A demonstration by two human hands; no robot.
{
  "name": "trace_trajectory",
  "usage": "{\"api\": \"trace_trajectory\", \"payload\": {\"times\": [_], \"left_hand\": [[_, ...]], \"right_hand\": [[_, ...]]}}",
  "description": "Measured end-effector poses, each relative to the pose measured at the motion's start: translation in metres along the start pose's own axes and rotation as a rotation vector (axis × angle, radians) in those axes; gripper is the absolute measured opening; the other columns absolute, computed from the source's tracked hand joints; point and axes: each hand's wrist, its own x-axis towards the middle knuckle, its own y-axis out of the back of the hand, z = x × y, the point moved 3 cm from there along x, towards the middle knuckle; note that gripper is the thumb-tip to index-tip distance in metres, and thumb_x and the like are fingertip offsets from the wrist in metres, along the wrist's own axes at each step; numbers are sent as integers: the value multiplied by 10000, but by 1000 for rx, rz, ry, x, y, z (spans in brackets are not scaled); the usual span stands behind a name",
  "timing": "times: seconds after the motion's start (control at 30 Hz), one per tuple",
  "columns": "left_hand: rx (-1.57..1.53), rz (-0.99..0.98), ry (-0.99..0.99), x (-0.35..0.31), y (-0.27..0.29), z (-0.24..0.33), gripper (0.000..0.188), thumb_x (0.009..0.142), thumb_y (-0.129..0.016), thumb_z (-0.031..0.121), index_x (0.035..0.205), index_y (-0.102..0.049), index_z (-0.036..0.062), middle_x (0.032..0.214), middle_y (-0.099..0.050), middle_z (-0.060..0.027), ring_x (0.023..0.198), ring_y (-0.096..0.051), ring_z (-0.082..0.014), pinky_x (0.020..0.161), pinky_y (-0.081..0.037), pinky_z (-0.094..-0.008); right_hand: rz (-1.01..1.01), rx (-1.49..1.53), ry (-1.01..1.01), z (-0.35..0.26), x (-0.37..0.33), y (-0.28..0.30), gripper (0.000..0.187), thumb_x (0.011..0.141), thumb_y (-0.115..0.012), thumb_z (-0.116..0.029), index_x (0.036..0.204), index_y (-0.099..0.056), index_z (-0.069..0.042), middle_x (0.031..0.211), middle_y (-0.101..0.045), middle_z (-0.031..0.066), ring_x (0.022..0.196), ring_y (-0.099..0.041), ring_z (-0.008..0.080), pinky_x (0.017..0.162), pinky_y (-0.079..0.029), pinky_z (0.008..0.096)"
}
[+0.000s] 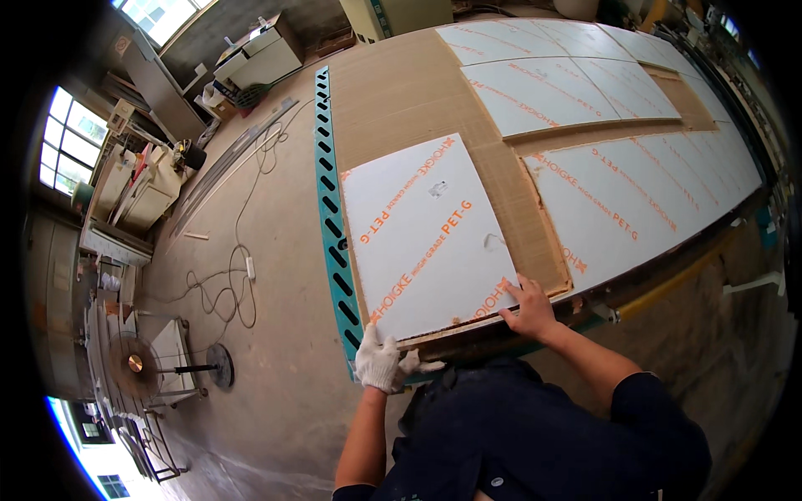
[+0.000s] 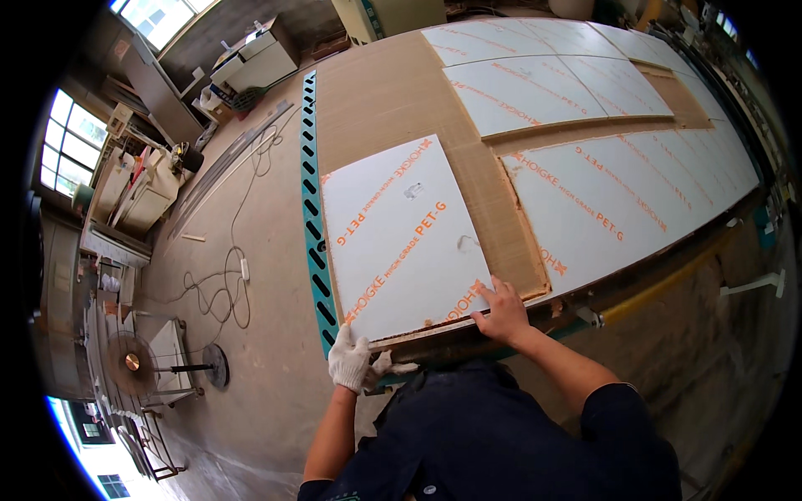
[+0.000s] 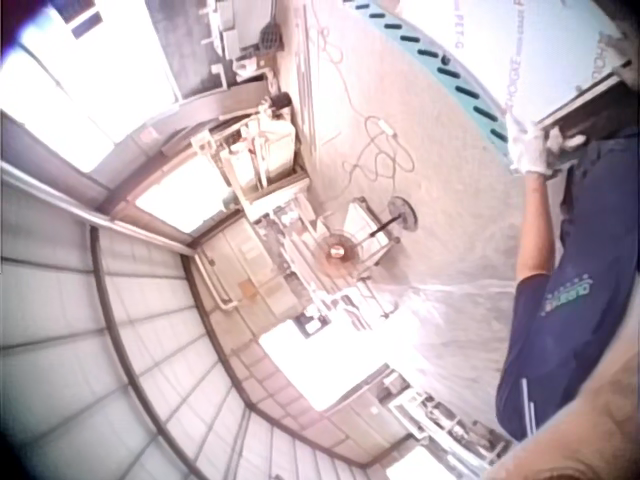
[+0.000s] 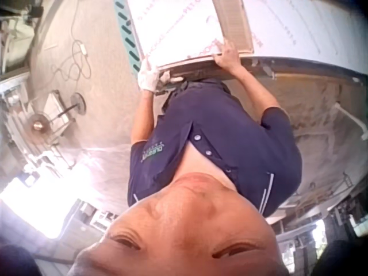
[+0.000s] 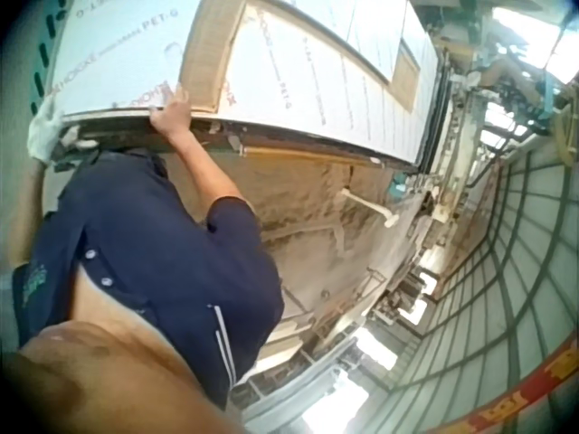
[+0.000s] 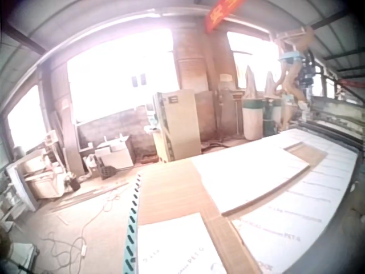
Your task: The person picks up a white plastic sheet from a stack, moves it to a larger assembly on a machine, fits it into a specific position, and then removes a small piece of waste material from the surface by hand.
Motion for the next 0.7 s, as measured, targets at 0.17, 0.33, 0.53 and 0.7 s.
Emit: {"api": "trace_trajectory", "payload": {"times": [0.17, 0.33, 0.53, 0.7], "left_hand": [[109, -1, 10, 3, -4, -7, 439, 879, -579, 210, 1299, -578, 83, 1032, -720, -217, 948, -695, -415, 843, -546, -468], [-269, 130, 30, 2, 6, -67, 445, 919, -566, 156, 1323, -594, -28, 1169, -721, -194, 1039, -703, -298, 907, -534, -379], [-214, 325, 169, -27, 23, -141, 404, 954, -585, 134, 1280, -590, -106, 1170, -668, -176, 1113, -654, -272, 1016, -487, -357], [-103, 213, 195, -78, 12, -133, 342, 957, -605, 130, 1229, -613, -77, 1105, -669, -166, 1111, -647, -272, 1018, -487, -365]], "right_hand": [[24, 53, -20, 3, -1, 1, 608, 761, -780, -283, 1315, -644, -70, 1415, -507, 258, 1261, -502, 419, 1100, -419, 472], [116, 112, -10, 1, -2, 4, 657, 770, -769, -265, 1361, -587, -45, 1445, -482, 242, 1325, -460, 417, 1144, -384, 469], [310, 72, -138, 52, -14, 35, 638, 785, -754, -243, 1365, -578, -46, 1475, -456, 226, 1344, -448, 408, 1149, -380, 472], [520, -46, -304, 106, -14, 71, 628, 784, -750, -234, 1360, -577, -55, 1427, -493, 208, 1315, -472, 391, 1129, -398, 485]]}}
